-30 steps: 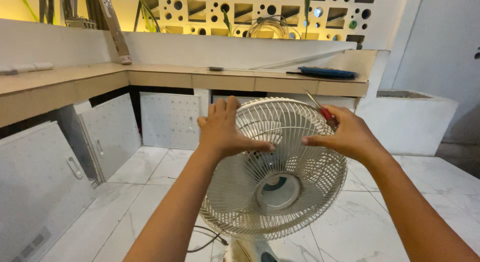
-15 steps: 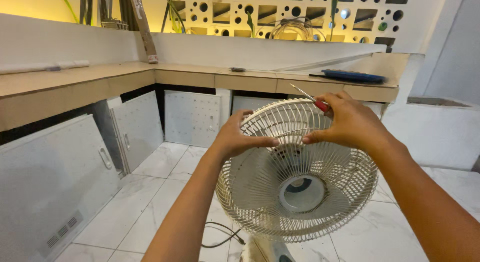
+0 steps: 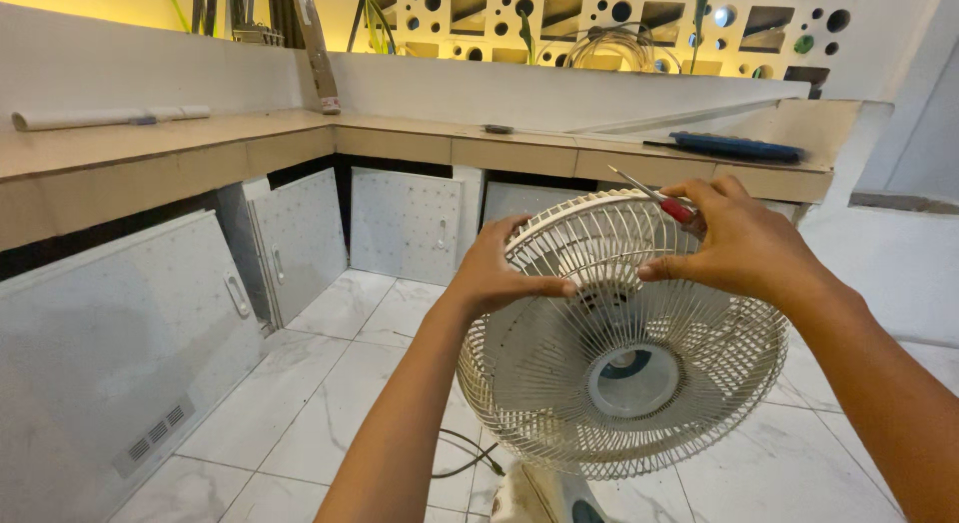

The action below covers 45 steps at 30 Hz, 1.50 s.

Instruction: The person reassembles a pedestal fan by first tightening the central hub nut by hand, then attaching the front wire cage and securing it with a screwdriver.

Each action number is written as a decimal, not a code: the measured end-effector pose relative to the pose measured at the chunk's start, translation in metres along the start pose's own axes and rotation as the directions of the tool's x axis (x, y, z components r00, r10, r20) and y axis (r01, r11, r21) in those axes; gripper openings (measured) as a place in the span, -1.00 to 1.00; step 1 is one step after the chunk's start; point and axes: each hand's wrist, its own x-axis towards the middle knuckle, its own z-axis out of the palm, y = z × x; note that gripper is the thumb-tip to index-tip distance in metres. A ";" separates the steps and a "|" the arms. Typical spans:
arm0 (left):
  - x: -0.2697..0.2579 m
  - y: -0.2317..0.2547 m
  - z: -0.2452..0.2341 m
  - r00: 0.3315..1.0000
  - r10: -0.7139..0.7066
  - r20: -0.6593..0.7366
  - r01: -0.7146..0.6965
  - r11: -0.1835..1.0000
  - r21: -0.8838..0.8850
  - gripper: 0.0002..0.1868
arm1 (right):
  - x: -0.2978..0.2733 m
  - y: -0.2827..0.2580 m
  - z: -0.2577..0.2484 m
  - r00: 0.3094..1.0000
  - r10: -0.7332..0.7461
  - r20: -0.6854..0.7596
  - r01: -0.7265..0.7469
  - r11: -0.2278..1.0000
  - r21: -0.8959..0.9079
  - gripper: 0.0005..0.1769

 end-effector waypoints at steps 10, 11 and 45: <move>-0.078 -0.089 0.031 0.979 -0.171 -0.115 0.075 0.815 -0.575 0.25 | 0.012 0.008 0.009 0.999 -0.028 -0.029 0.028 1.000 0.009 0.34; -0.082 -0.093 0.034 0.977 -0.169 -0.128 0.058 0.793 -0.607 0.21 | 0.012 0.003 0.009 0.999 -0.030 -0.014 0.030 0.999 -0.032 0.36; -0.125 -0.134 0.030 0.967 -0.254 0.027 0.236 0.849 -0.472 0.12 | -0.014 -0.135 0.025 0.944 -0.302 0.132 0.323 0.770 -0.550 0.44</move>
